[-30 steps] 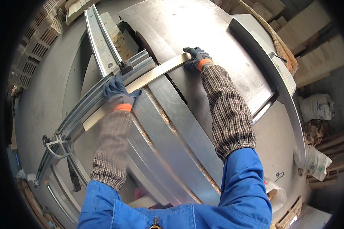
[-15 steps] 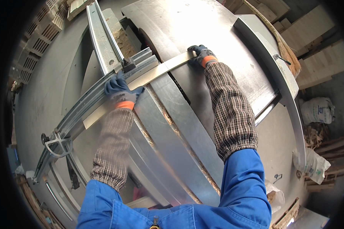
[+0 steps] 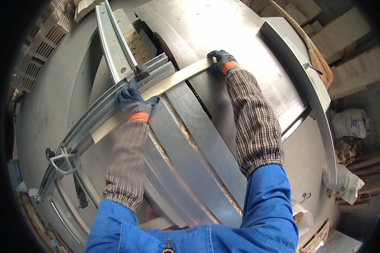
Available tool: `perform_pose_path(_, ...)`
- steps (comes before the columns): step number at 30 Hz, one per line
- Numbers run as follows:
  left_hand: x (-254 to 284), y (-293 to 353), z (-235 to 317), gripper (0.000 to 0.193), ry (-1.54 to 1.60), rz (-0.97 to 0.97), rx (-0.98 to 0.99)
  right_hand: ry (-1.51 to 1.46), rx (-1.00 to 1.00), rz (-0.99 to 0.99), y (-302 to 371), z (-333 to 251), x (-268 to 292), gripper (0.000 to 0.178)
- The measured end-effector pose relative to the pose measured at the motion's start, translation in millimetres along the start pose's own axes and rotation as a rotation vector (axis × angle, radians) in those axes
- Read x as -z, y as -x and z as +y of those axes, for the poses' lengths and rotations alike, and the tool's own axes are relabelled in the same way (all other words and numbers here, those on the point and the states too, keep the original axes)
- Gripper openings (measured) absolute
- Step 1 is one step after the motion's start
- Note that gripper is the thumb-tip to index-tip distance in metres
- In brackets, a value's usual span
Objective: The person operates a table saw to cut thin wooden strips into shorter pieces. They pick up strips from a pile, position them on the saw, and push them through the blade, then collect the cut pieces. The person also briefly handles a larger wooden panel near a partially assembled wooden structure.
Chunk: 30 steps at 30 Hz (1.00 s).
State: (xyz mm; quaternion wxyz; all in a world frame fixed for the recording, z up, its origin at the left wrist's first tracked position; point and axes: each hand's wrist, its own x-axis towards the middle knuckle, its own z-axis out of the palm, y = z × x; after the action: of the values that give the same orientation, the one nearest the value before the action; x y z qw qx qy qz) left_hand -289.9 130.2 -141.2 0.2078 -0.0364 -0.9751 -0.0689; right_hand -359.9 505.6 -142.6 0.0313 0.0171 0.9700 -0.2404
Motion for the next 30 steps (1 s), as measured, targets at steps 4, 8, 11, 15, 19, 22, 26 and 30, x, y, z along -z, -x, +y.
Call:
perform_pose_path(4,4.3,-3.3,3.8,0.108,0.067,0.045,-0.031,-0.005,-0.001,-0.008,-1.4,2.3,0.5,0.064)
perform_pose_path(8,9.1,-3.9,2.5,0.109,0.07,0.041,-0.006,0.023,-0.014,-0.027,-6.2,-7.5,1.8,0.064)
perform_pose_path(11,8.8,-5.8,5.7,0.111,0.076,-0.018,0.002,0.034,-0.002,-0.011,-7.0,3.2,2.1,0.063)
perform_pose_path(15,12.8,-4.3,0.9,0.11,0.087,-0.028,0.014,0.055,-0.027,0.003,-3.9,-9.7,1.0,0.061)
perform_pose_path(19,16.4,-7.4,-0.7,0.112,0.078,-0.064,0.015,-0.002,-0.207,0.002,-1.9,-17.8,3.3,0.065)
perform_pose_path(22,13.3,-3.9,-5.3,0.112,0.097,-0.01,-0.049,-0.044,-0.335,0.014,24.9,-19.5,12.6,0.068)
perform_pose_path(26,4.9,-3.8,-16.4,0.101,0.113,-0.027,-0.181,-0.454,-0.452,0.072,81.4,43.2,2.7,0.045)
perform_pose_path(30,45.0,23.8,-17.3,0.087,0.14,-0.146,-0.074,-1.197,-0.625,-0.052,195.3,-14.8,7.9,0.027)
